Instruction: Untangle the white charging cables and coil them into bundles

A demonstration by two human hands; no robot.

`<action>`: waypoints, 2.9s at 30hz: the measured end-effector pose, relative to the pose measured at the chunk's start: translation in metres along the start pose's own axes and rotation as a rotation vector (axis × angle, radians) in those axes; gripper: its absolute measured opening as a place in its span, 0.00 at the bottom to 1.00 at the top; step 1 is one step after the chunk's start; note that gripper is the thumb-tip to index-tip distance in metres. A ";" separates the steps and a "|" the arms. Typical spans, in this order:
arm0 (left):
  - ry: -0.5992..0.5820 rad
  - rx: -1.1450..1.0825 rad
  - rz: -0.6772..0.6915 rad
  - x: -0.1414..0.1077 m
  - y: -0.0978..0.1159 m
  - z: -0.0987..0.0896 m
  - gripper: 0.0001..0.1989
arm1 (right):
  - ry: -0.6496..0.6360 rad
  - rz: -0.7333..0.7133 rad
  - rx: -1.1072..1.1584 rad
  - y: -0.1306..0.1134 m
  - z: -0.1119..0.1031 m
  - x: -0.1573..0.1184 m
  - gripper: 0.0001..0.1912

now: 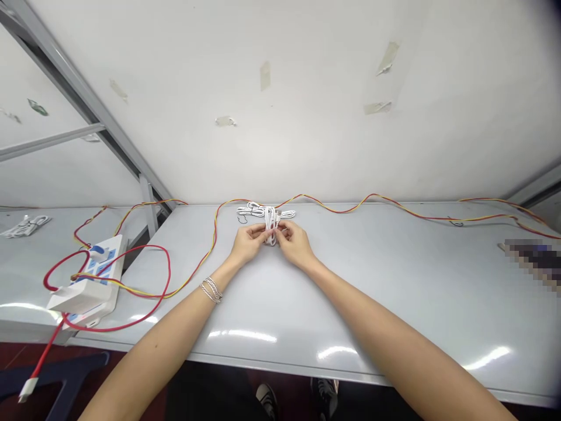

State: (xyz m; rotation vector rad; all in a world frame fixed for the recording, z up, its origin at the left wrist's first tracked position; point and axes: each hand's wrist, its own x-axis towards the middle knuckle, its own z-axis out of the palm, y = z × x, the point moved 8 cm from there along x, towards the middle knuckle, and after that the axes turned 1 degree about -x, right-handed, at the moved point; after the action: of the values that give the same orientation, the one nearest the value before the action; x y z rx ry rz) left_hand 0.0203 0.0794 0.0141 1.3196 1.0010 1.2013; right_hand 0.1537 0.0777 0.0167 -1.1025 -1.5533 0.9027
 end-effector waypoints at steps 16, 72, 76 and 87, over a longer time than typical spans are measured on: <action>0.007 0.230 0.211 0.001 0.012 -0.005 0.13 | 0.008 -0.030 -0.041 0.001 0.000 0.001 0.11; 0.046 -0.134 0.070 0.003 0.001 -0.007 0.30 | -0.043 -0.044 -0.152 -0.007 0.003 -0.002 0.13; 0.063 -0.104 0.100 0.004 -0.001 -0.008 0.31 | -0.033 -0.058 -0.145 -0.007 0.002 -0.001 0.12; 0.023 -0.021 0.073 0.001 0.003 -0.004 0.24 | -0.007 -0.052 -0.108 -0.004 0.000 -0.001 0.11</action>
State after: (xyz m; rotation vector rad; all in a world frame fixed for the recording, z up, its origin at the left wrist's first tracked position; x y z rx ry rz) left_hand 0.0159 0.0806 0.0171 1.3383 0.9607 1.2811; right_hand 0.1529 0.0757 0.0198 -1.1302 -1.6454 0.7964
